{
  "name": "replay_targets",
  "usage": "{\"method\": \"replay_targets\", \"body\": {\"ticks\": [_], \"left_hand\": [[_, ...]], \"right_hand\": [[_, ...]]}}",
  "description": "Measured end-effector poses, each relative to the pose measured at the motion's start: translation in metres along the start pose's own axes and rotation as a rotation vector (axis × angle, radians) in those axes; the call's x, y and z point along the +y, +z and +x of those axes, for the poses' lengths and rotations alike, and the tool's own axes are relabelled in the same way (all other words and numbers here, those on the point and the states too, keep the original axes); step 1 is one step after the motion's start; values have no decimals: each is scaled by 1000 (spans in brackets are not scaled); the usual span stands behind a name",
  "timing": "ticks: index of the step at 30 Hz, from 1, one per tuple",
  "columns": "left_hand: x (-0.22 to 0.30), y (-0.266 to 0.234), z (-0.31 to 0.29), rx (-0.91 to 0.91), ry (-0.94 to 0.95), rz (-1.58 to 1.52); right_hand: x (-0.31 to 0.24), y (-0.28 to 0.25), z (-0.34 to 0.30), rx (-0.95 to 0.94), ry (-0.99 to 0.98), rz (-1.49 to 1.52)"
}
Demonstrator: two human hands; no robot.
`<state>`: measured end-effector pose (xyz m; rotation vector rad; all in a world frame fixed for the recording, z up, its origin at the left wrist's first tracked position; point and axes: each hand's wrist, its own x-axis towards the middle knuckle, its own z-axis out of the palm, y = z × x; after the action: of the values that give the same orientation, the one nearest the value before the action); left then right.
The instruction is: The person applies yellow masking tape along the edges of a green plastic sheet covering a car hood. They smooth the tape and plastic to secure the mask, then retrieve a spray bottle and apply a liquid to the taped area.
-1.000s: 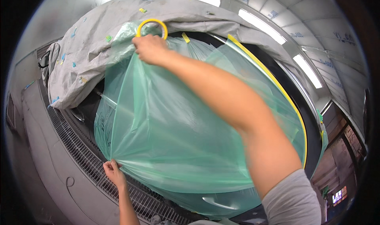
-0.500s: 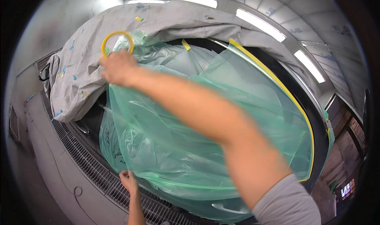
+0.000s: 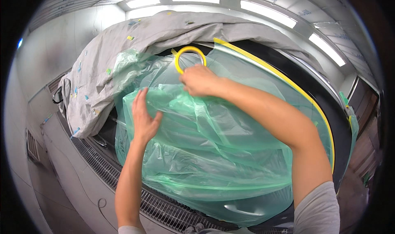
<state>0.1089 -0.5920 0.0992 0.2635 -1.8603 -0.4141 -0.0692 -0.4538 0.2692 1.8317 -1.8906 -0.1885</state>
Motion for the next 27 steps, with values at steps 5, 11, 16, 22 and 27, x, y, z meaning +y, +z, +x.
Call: {"method": "replay_targets", "body": {"ticks": [5, 11, 16, 22, 27], "left_hand": [[7, 6, 33, -305, -30, 235], [-29, -20, 64, -376, -237, 187], [-65, -45, 84, -402, -313, -70], [-142, -53, 96, -455, -420, -314], [-197, -62, 97, -505, -406, -499]], "right_hand": [[45, -42, 5, 484, 209, 94], [80, -81, 6, 720, 220, -17], [127, -81, 20, 738, 382, -64], [181, -80, 18, 678, 537, -91], [193, -89, 6, 692, 634, -89]]}}
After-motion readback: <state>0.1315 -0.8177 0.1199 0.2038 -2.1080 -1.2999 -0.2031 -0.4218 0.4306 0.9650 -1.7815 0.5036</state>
